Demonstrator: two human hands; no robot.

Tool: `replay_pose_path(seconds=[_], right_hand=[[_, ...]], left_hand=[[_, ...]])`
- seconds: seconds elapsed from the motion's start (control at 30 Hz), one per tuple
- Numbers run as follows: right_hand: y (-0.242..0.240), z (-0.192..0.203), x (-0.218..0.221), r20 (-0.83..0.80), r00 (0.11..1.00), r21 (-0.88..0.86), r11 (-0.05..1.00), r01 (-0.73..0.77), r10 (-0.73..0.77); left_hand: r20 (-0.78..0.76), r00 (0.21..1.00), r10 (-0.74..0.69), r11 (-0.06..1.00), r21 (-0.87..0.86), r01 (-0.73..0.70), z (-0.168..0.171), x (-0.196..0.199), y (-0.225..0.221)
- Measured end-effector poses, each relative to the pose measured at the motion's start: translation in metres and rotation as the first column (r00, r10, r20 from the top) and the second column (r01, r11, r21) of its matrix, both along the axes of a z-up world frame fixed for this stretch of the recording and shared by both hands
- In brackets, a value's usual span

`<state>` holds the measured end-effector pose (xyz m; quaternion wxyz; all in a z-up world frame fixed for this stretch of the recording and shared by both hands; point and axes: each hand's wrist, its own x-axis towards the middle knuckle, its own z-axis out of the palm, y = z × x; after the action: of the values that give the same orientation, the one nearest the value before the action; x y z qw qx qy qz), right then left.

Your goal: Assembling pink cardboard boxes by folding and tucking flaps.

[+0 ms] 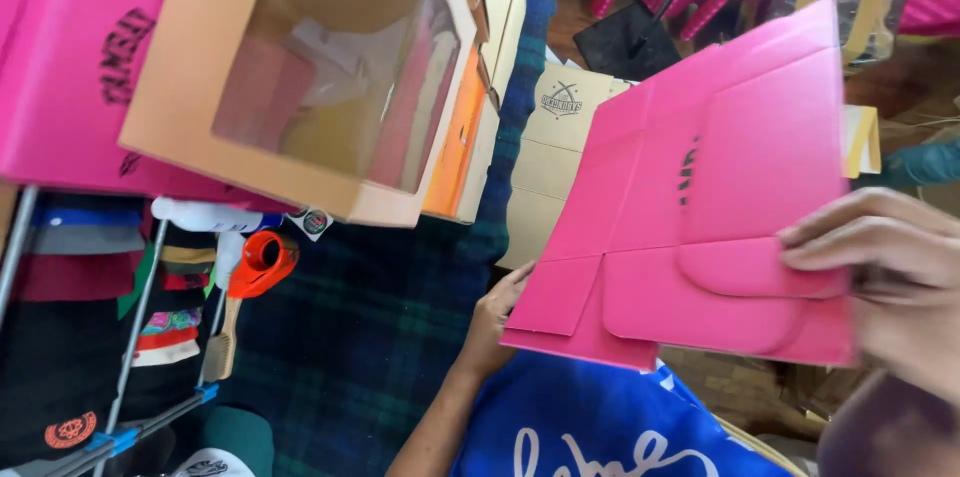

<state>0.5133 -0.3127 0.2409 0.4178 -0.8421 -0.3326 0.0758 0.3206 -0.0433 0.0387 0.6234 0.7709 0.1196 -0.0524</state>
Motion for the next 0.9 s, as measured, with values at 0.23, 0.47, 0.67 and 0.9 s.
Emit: replay_pose_path(seconds=[0.23,0.47,0.67,0.9], right_hand=[[0.006,0.013,-0.084,0.017,0.989,0.144,0.978,-0.15,0.149],[0.049,-0.002,-0.137,-0.04,0.881,0.323,0.841,-0.434,0.471],[0.158,-0.022,-0.193,-0.375,0.614,0.39,0.719,-0.575,0.694],[0.244,-0.2,-0.175,-0.48,0.639,0.098,0.761,-0.641,0.601]], left_hand=[[-0.066,0.981,0.184,0.446,-0.883,-0.143,0.023,-0.074,0.013],[0.188,0.938,0.29,0.751,-0.652,-0.102,0.084,-0.208,0.074],[-0.018,0.586,0.81,0.35,-0.787,-0.508,0.036,-0.342,0.097],[0.053,0.339,0.939,0.336,-0.343,-0.877,0.01,-0.329,0.104]])
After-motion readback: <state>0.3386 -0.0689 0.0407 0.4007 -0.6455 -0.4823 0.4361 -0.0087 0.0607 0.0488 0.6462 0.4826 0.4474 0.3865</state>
